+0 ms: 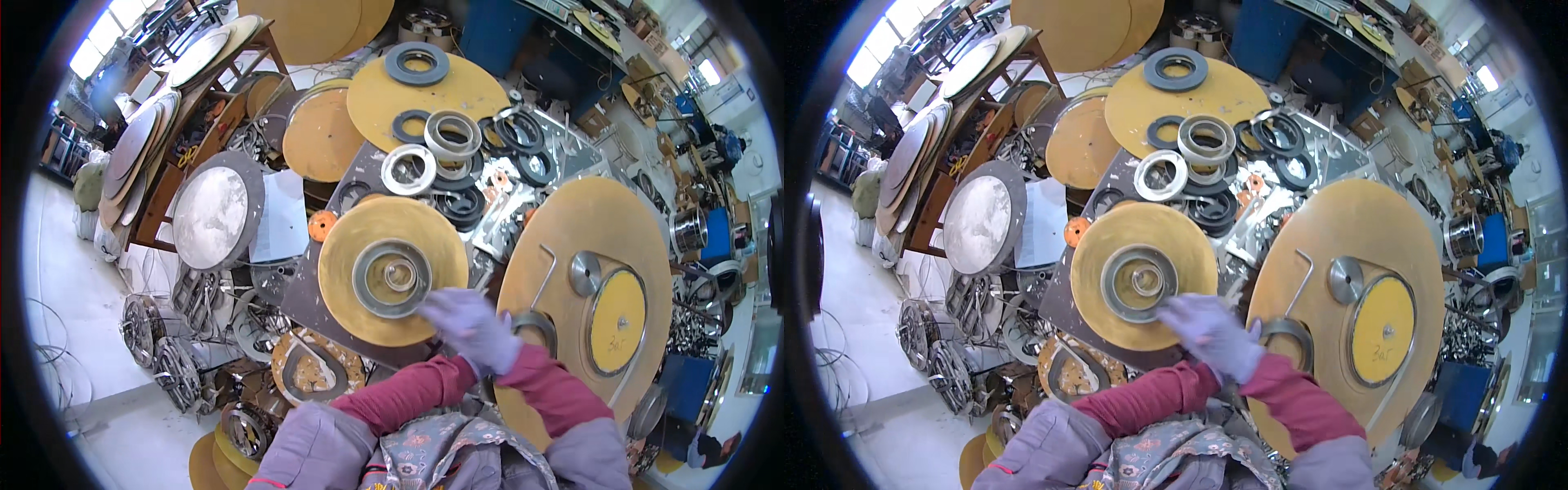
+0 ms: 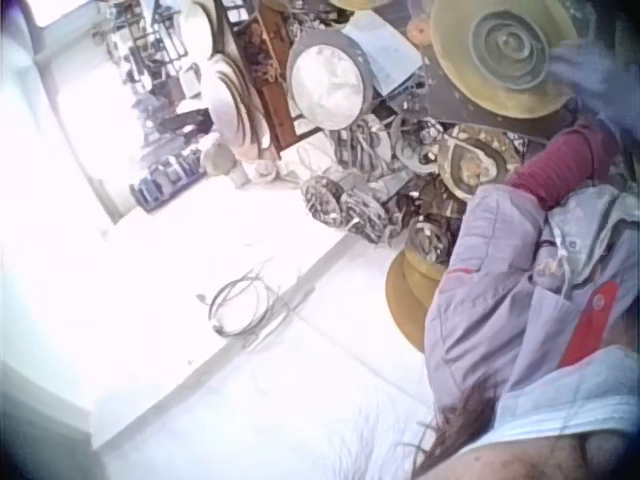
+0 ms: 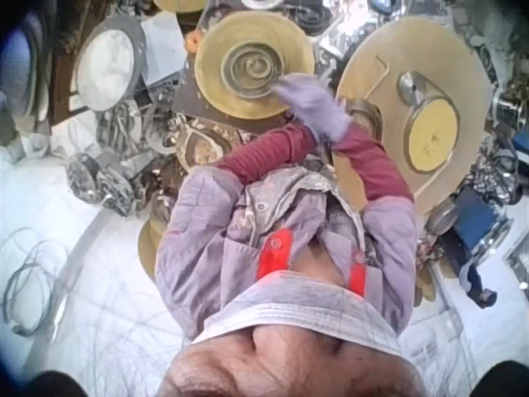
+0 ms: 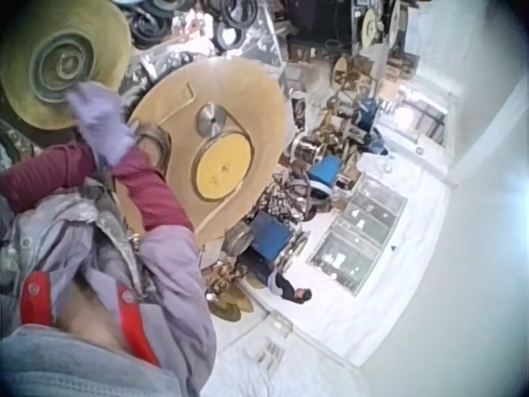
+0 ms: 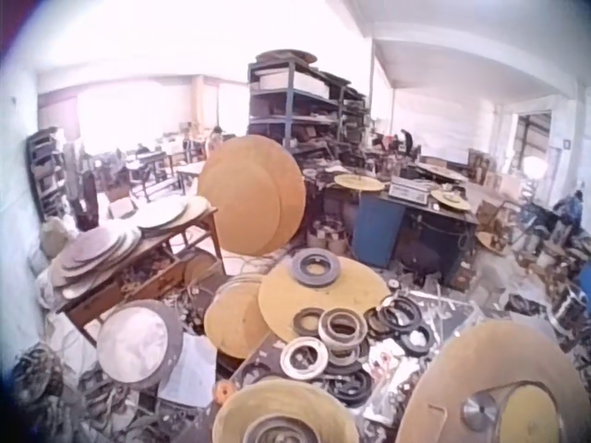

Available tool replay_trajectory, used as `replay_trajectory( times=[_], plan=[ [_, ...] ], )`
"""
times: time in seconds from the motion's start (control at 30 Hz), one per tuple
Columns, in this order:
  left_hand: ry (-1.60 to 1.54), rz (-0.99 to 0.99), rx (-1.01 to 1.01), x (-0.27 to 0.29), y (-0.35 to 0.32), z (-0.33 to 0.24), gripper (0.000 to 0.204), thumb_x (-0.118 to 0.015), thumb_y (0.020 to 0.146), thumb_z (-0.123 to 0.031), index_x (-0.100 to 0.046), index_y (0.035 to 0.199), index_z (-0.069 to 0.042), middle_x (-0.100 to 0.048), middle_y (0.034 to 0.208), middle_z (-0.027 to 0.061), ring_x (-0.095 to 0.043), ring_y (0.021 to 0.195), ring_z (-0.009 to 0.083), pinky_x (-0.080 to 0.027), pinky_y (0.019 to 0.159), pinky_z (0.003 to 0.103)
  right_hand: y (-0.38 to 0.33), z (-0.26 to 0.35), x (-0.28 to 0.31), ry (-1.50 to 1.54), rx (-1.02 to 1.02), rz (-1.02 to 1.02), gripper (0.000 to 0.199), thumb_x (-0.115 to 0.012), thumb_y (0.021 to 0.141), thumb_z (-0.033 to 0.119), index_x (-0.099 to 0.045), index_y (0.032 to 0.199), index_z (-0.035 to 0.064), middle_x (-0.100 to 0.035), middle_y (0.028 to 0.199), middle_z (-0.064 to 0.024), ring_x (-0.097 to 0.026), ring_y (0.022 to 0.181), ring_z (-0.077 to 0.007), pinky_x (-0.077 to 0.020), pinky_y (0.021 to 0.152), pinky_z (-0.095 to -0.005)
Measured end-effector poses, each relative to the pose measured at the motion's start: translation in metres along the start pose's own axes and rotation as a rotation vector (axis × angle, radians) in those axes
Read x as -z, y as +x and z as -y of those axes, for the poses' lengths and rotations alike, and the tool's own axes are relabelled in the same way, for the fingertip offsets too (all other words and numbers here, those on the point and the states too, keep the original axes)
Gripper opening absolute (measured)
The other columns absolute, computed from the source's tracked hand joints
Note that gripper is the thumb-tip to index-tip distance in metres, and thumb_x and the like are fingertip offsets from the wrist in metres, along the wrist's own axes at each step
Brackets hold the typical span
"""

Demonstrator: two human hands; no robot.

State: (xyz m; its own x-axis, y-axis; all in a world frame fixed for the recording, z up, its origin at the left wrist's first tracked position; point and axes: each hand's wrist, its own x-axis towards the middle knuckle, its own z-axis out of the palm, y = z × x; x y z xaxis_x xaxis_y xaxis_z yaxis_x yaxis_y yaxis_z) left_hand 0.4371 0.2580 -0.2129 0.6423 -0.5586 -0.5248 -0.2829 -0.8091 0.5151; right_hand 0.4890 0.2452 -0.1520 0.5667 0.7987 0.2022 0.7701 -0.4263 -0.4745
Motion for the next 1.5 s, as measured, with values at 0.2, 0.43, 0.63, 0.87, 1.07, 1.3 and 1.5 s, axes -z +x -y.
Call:
replay_trajectory(
  times=[0.2,0.43,0.63,0.87,1.07,1.3,1.5],
  plan=[
    [0.001,0.015,-0.083,-0.012,0.009,0.004,0.059,-0.055,0.085,-0.029,-0.037,0.135,-0.004,-0.064,0.094,0.0122,-0.067,0.079,0.0277,-0.052,0.057,0.047,0.055,-0.011,-0.059,-0.248,0.322,0.265,0.041,-0.052,0.078,0.015,-0.054,0.118,0.0094,-0.052,0.096,-0.0066,-0.053,0.095,-0.0231,-0.0445,0.08,-0.0361],
    [-0.146,-0.147,-0.091,-0.017,0.018,0.014,0.06,-0.056,0.083,-0.024,-0.036,0.135,-0.001,-0.065,0.089,0.0111,-0.067,0.071,0.0265,-0.052,0.051,0.046,0.139,-0.12,0.011,-0.534,-0.032,-0.135,0.031,-0.052,0.079,0.014,-0.057,0.109,0.0092,-0.053,0.097,-0.0067,-0.051,0.094,-0.0238,-0.042,0.075,-0.0373],
    [-0.114,-0.187,-0.082,-0.018,0.019,0.017,0.048,-0.059,0.08,-0.022,-0.052,0.122,-0.001,-0.064,0.085,0.0095,-0.066,0.066,0.0251,-0.051,0.048,0.043,0.178,-0.155,-0.019,-0.615,-0.026,0.187,0.041,-0.055,0.077,0.01,-0.056,0.118,0.0133,-0.057,0.111,-0.0049,-0.054,0.101,-0.0221,-0.0433,0.084,-0.037],
    [0.038,-0.062,-0.202,-0.02,0.022,0.019,0.059,-0.055,0.082,-0.012,-0.037,0.137,0.0,-0.065,0.087,0.0077,-0.067,0.069,0.0207,-0.049,0.044,0.04,0.158,-0.179,-0.057,-0.513,-0.026,0.088,0.044,-0.058,0.077,0.011,-0.054,0.12,0.0113,-0.061,0.105,-0.0078,-0.057,0.096,-0.0237,-0.046,0.082,-0.0352],
    [-0.167,-0.216,-0.025,-0.017,0.021,0.018,0.043,-0.062,0.08,-0.031,-0.047,0.114,-0.008,-0.065,0.086,0.0135,-0.068,0.072,0.0278,-0.054,0.06,0.041,0.027,-0.093,0.026,-0.138,-0.147,-0.242,0.049,-0.067,0.068,0.002,-0.059,0.116,0.0062,-0.062,0.108,-0.0121,-0.058,0.094,-0.0309,-0.0483,0.084,-0.0393],
    [-0.172,-0.231,-0.007,-0.009,0.016,0.015,0.059,-0.06,0.083,-0.031,-0.038,0.131,-0.006,-0.064,0.085,0.016,-0.066,0.072,0.0329,-0.05,0.06,0.046,-0.195,0.009,0.036,-0.242,-0.732,-0.23,0.037,-0.063,0.07,0.002,-0.064,0.107,0.0088,-0.061,0.108,-0.009,-0.057,0.094,-0.031,-0.0477,0.083,-0.0396],
    [-0.12,-0.29,-0.055,-0.009,0.005,0.008,0.056,-0.056,0.088,-0.025,-0.036,0.137,-0.006,-0.064,0.089,0.0173,-0.064,0.077,0.0342,-0.049,0.067,0.045,-0.236,0.028,-0.021,-0.096,-0.853,-0.157,0.028,-0.06,0.071,0.003,-0.061,0.099,0.0046,-0.058,0.108,-0.0108,-0.055,0.098,-0.0322,-0.0474,0.084,-0.0393]
  ],
)
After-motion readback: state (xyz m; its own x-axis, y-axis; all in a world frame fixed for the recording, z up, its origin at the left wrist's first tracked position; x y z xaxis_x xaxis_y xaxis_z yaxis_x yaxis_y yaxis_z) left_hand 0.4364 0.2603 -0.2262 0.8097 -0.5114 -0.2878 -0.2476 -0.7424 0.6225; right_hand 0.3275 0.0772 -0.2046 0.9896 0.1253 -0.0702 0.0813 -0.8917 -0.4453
